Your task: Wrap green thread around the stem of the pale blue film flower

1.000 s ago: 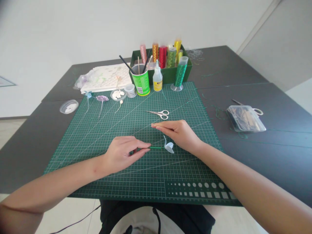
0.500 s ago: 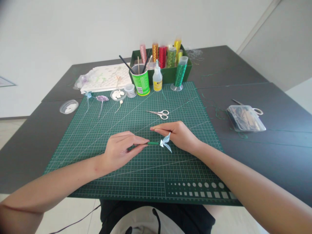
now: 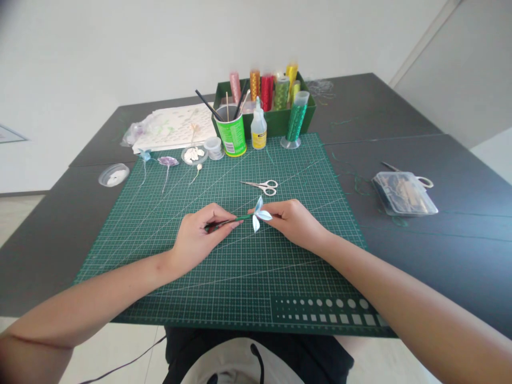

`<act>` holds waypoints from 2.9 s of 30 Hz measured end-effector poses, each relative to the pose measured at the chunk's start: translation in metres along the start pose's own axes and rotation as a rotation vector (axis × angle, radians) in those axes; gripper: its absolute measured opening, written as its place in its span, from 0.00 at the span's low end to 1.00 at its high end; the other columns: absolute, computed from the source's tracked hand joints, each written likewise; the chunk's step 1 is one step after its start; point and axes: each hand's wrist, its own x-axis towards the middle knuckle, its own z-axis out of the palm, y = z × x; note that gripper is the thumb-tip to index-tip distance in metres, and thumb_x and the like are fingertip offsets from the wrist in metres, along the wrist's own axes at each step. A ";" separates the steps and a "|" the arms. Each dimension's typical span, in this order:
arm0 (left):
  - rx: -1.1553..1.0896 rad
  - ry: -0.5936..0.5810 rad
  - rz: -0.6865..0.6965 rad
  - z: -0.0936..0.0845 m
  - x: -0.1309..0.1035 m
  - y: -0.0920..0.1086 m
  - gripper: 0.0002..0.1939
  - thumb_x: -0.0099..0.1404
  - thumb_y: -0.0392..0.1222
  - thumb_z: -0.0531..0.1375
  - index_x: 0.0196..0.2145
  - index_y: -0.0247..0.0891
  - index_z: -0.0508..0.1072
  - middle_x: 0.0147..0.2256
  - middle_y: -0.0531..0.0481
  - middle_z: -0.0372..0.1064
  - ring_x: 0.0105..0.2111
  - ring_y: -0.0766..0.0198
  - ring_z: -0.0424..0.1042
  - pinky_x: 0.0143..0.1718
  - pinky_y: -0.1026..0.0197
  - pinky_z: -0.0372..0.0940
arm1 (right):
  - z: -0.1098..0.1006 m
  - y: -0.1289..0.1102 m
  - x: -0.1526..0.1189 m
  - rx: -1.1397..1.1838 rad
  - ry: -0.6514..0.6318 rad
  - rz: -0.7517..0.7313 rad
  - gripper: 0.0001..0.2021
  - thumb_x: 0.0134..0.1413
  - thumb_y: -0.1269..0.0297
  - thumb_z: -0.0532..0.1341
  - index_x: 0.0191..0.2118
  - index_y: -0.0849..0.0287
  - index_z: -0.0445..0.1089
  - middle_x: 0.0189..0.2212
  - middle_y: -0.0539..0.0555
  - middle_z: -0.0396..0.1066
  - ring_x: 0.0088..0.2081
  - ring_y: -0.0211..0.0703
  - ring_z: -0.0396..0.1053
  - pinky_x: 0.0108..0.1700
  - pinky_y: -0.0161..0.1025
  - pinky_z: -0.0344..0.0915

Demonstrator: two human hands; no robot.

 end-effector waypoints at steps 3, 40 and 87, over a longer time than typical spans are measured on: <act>-0.211 0.005 -0.153 0.002 0.004 -0.002 0.07 0.67 0.42 0.67 0.35 0.38 0.73 0.30 0.52 0.80 0.28 0.66 0.77 0.30 0.64 0.68 | -0.001 -0.004 0.000 -0.058 0.008 0.035 0.14 0.68 0.56 0.61 0.45 0.53 0.84 0.40 0.50 0.85 0.42 0.54 0.83 0.44 0.47 0.80; -0.904 -0.237 -0.338 0.008 0.005 -0.004 0.10 0.73 0.44 0.62 0.43 0.38 0.65 0.32 0.54 0.77 0.17 0.76 0.54 0.14 0.72 0.50 | 0.018 -0.024 -0.012 0.101 0.612 -0.125 0.05 0.63 0.69 0.59 0.42 0.52 0.69 0.48 0.57 0.74 0.56 0.52 0.72 0.61 0.55 0.65; -1.156 -0.507 -0.574 0.016 0.008 -0.009 0.28 0.74 0.64 0.55 0.47 0.34 0.78 0.43 0.39 0.79 0.39 0.60 0.77 0.40 0.59 0.71 | 0.026 -0.041 -0.013 0.722 0.259 0.192 0.15 0.53 0.54 0.72 0.25 0.59 0.74 0.16 0.44 0.56 0.19 0.30 0.46 0.21 0.34 0.43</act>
